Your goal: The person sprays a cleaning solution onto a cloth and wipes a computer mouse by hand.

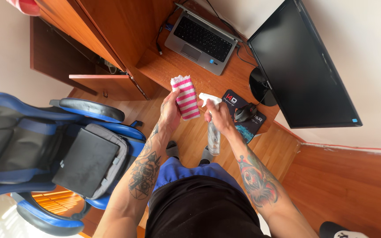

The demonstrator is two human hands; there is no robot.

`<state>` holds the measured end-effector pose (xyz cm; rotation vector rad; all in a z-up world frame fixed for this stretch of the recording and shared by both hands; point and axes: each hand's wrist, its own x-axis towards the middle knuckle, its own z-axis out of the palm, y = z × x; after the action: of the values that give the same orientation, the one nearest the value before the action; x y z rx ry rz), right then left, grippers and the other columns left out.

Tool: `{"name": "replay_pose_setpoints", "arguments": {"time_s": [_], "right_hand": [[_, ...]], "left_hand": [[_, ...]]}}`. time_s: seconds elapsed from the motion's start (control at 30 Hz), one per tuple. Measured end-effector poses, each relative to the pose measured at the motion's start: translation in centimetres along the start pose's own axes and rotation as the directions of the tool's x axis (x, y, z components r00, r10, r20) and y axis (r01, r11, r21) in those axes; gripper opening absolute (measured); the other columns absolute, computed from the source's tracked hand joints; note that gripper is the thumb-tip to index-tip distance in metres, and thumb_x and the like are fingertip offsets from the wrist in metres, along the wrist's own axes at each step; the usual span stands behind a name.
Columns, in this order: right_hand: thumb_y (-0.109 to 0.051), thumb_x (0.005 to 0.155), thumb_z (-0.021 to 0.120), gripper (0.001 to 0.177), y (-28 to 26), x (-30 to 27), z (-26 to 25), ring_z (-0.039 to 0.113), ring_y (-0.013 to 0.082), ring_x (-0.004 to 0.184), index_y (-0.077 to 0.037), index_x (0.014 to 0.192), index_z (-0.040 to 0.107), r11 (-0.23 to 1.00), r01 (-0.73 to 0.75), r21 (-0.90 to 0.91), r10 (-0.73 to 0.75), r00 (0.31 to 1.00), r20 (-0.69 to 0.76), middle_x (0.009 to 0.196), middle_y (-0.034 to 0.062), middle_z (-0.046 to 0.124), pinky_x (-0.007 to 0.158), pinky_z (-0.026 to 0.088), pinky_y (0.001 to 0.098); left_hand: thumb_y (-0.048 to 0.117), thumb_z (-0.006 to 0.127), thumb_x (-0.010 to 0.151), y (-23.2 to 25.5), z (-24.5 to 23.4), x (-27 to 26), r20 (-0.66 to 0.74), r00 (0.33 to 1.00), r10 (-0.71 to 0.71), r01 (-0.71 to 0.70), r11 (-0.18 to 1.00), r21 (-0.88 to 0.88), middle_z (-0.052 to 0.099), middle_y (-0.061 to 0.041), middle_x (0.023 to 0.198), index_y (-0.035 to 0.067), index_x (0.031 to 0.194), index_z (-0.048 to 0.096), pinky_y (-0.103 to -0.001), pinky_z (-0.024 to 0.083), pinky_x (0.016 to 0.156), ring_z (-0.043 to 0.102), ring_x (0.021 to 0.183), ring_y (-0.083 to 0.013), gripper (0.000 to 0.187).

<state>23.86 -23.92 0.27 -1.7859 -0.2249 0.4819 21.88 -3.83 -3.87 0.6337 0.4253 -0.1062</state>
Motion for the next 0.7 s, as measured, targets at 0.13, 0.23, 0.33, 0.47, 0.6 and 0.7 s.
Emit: {"name": "replay_pose_setpoints", "arguments": {"time_s": [0.13,0.23,0.33,0.47,0.6,0.7], "right_hand": [[-0.073,0.100,0.019,0.088,-0.2,-0.3,-1.2,0.054,0.0114,0.058,-0.003,0.108,0.071,0.983,0.010,0.183,-0.025,0.996,0.080,0.056,0.0010,0.053,0.061,0.044,0.0275],[-0.069,0.101,0.017,0.084,-0.8,-0.5,-2.2,0.053,0.0122,0.057,-0.003,0.105,0.069,0.989,-0.032,0.147,0.018,0.995,0.097,0.055,0.0022,0.052,0.060,0.044,0.0276],[-0.065,0.101,0.019,0.079,-1.2,-0.1,-2.8,0.052,0.0126,0.053,-0.003,0.100,0.069,0.998,-0.001,0.058,-0.006,0.994,0.107,0.053,0.0030,0.052,0.055,0.044,0.0288],[-0.065,0.102,0.022,0.078,-0.9,0.5,-3.2,0.053,0.0130,0.051,-0.001,0.092,0.066,0.998,0.006,0.067,-0.012,0.996,0.093,0.052,0.0031,0.052,0.052,0.044,0.0297],[-0.068,0.102,0.020,0.083,-1.1,1.1,-3.0,0.054,0.0129,0.050,0.000,0.083,0.063,0.998,0.050,-0.040,-0.047,0.997,0.067,0.051,0.0023,0.053,0.051,0.044,0.0295],[-0.070,0.100,0.019,0.085,-1.7,1.0,-3.0,0.054,0.0126,0.049,-0.001,0.082,0.065,0.997,0.052,-0.051,-0.050,0.998,0.041,0.050,0.0024,0.052,0.049,0.044,0.0296]], "left_hand": [[0.029,0.051,0.105,-1.2,1.5,-0.6,-0.056,0.998,0.024,-0.026,0.999,-0.034,0.067,-0.014,0.126,0.002,0.134,0.056,-0.046,0.057,0.098,0.067,0.115,-0.0269,0.040],[0.030,0.049,0.106,-1.8,2.4,-1.0,-0.014,0.996,0.090,-0.090,0.993,-0.071,0.066,-0.014,0.128,0.001,0.135,0.056,-0.046,0.056,0.101,0.066,0.117,-0.0268,0.041],[0.033,0.046,0.107,-2.4,3.3,-1.5,-0.035,0.995,0.089,-0.092,0.991,-0.097,0.068,-0.014,0.128,0.002,0.135,0.056,-0.046,0.054,0.102,0.066,0.117,-0.0270,0.043],[0.034,0.045,0.108,-3.0,4.3,-1.5,-0.030,0.993,0.112,-0.115,0.990,-0.084,0.065,-0.010,0.128,0.006,0.138,0.054,-0.046,0.052,0.104,0.064,0.118,-0.0239,0.042],[0.034,0.044,0.108,-3.3,4.8,-1.7,-0.019,0.993,0.115,-0.116,0.991,-0.071,0.066,-0.011,0.127,0.007,0.138,0.054,-0.045,0.052,0.103,0.066,0.116,-0.0242,0.042],[0.034,0.044,0.109,-3.4,4.9,-1.8,-0.018,0.993,0.120,-0.121,0.989,-0.085,0.066,-0.011,0.126,0.007,0.139,0.054,-0.046,0.052,0.103,0.066,0.115,-0.0243,0.042]]}}
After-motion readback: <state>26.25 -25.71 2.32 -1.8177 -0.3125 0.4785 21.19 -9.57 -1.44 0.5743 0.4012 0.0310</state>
